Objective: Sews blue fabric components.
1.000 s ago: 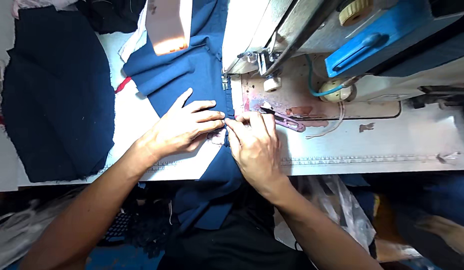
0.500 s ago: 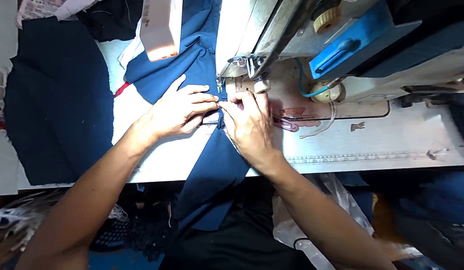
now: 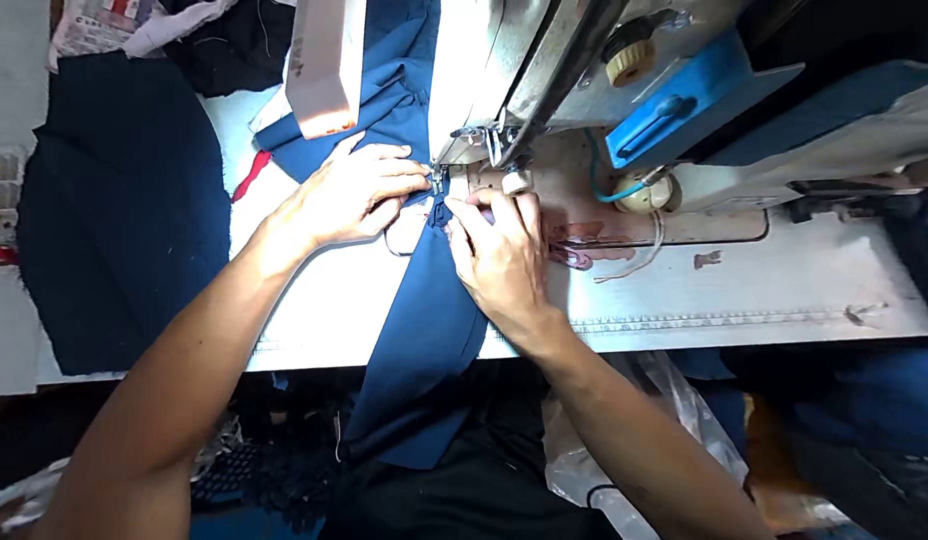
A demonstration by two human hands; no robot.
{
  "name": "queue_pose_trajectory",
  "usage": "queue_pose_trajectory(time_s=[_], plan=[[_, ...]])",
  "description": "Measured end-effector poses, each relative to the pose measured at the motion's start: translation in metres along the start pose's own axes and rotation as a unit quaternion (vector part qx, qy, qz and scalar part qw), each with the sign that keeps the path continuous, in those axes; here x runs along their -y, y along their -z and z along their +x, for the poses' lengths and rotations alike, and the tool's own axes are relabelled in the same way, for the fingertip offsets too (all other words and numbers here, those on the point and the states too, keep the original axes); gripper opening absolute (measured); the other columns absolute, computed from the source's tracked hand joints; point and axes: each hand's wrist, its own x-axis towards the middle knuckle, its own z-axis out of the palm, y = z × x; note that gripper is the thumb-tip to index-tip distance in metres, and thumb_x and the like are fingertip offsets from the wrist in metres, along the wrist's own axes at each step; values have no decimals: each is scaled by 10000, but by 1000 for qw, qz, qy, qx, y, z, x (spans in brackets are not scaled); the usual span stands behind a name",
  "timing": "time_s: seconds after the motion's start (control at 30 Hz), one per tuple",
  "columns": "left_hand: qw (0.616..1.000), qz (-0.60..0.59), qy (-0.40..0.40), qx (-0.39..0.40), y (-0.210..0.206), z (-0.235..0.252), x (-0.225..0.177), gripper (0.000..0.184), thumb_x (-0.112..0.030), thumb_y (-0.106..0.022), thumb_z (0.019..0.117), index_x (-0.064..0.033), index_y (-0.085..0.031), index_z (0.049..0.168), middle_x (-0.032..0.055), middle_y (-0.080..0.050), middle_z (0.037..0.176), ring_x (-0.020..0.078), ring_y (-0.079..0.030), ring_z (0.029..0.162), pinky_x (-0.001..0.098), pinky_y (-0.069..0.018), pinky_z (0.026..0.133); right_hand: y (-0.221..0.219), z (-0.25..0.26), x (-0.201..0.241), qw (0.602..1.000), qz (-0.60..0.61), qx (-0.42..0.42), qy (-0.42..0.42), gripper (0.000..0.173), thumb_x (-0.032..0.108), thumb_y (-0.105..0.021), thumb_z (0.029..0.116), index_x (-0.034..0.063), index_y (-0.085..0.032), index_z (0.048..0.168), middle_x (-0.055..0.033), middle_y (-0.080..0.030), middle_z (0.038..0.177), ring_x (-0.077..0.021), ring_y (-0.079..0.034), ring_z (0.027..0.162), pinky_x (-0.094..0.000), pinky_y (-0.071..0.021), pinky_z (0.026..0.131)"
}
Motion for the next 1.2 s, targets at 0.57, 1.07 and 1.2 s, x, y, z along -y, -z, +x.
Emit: queue_pose_trajectory(time_s=[0.57,1.07,1.2], plan=[[973,8,194,-128,2,-20,-110,332,-375,-531,1011,-97,-702,1069,120,-636,1034,307,-598,1007,477,-475,830,29,-58,2,991,51,89,-82,382,486,-598,974,126,-706,1048,-82,-663,1023,-289,-623,1002,-474,-505,814],[722,-533,328,-293,-3,-58,-193,71,-74,-640,990,-60,-708,975,3,-703,795,62,-653,679,234,-576,640,45,-62,45,787,571,132,-191,444,202,-841,857,86,-615,1222,-55,-696,1048,-145,-717,893,-276,-641,746],[690,-539,351,-332,4,-51,-185,87,-148,-698,975,-68,-677,1002,27,-696,795,90,-668,664,256,-586,598,45,-66,44,814,532,176,-154,281,277,-790,915,87,-686,1093,-12,-735,946,-100,-721,851,-252,-629,772]])
